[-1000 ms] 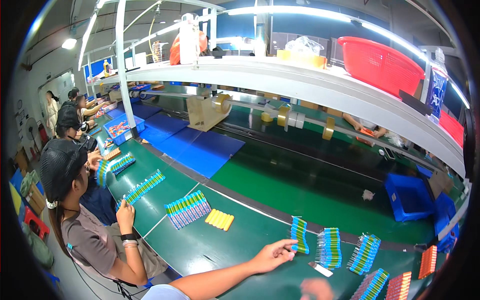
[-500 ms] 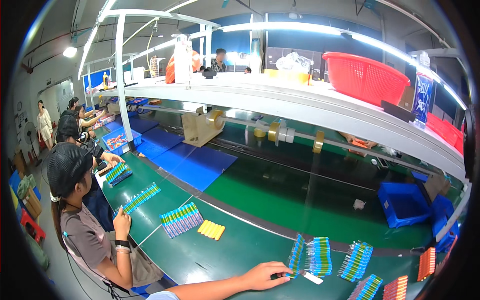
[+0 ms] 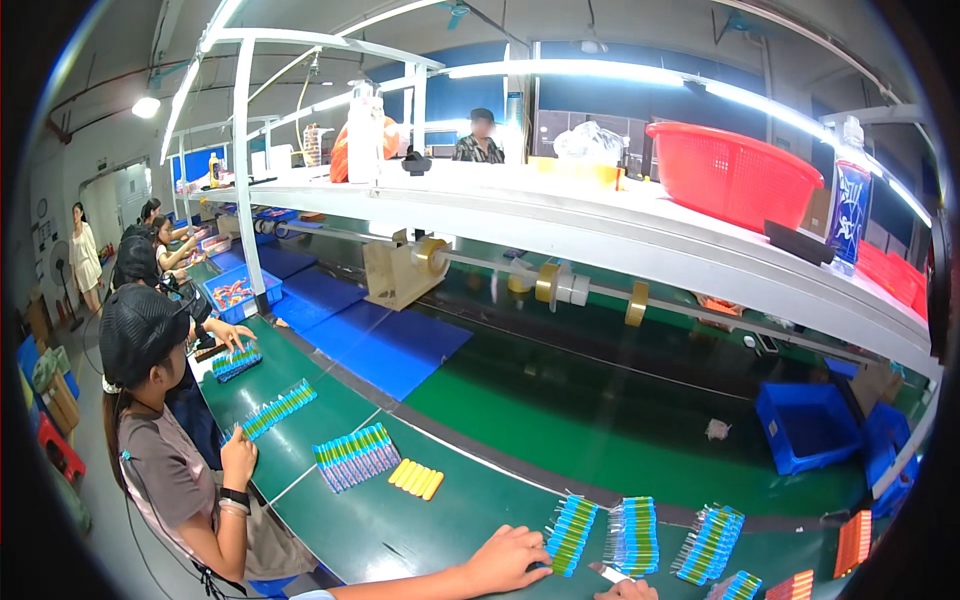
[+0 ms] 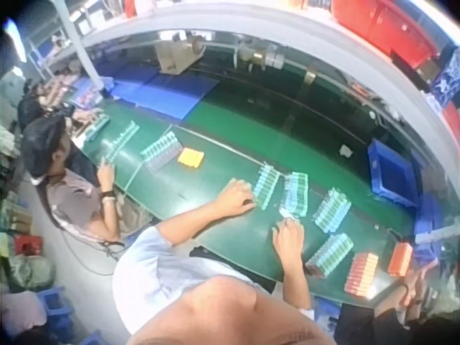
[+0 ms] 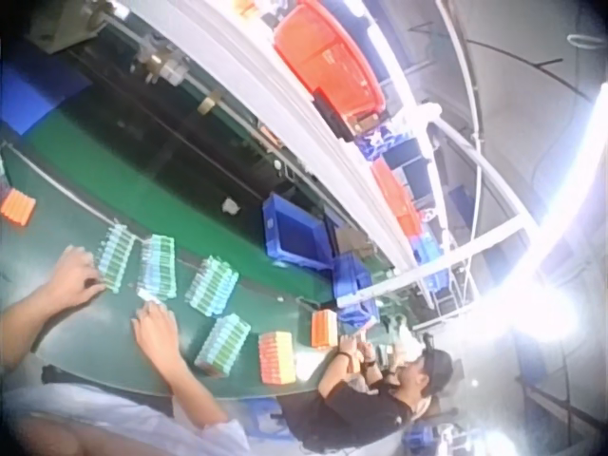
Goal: The person assembles small green and orange plastic components by hand at an assembly line table.
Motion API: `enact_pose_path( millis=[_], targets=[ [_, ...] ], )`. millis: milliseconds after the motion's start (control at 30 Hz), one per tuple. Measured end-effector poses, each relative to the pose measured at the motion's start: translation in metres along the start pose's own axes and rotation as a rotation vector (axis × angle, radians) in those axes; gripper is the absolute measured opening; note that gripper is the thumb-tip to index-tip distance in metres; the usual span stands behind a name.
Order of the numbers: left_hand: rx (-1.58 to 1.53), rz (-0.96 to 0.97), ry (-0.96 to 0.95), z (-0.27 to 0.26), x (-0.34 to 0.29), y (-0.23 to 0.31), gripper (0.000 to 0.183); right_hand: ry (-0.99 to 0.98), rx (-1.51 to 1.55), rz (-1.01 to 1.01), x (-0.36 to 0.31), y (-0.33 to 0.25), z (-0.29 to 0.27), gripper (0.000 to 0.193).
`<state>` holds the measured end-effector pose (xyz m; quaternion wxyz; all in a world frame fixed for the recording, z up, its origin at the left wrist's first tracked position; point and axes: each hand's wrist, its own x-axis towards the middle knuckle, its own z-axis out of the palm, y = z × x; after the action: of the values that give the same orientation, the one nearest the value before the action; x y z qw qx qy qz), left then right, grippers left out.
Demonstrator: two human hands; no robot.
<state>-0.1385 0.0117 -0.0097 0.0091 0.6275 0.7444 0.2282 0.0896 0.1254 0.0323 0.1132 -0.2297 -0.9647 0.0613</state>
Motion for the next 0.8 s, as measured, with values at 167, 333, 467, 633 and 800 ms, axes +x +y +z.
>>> enact_pose_path(
  millis=[167, 333, 467, 633, 800],
  targets=[
    [0.043, 0.088, -0.016, -0.007, 0.015, 0.019, 0.022, 0.051, 0.129, 0.058, 0.007, 0.005, 0.013, 0.010],
    [-0.088, 0.197, 0.167, 0.023, 0.025, 0.002, 0.022, 0.113, 0.185, 0.044, 0.010, 0.008, 0.024, 0.012],
    [-0.194, 0.222, 0.141, 0.029, 0.021, -0.011, 0.024, 0.267, 0.160, -0.005, 0.012, 0.007, 0.029, 0.020],
    [-0.228, 0.264, 0.197, 0.033, 0.017, -0.019, 0.029, 0.204, 0.100, 0.015, 0.009, 0.007, 0.039, 0.017],
    [-0.214, 0.191, 0.015, 0.025, 0.015, -0.015, 0.026, 0.209, 0.095, -0.058, 0.000, 0.007, 0.034, 0.015]
  ],
)
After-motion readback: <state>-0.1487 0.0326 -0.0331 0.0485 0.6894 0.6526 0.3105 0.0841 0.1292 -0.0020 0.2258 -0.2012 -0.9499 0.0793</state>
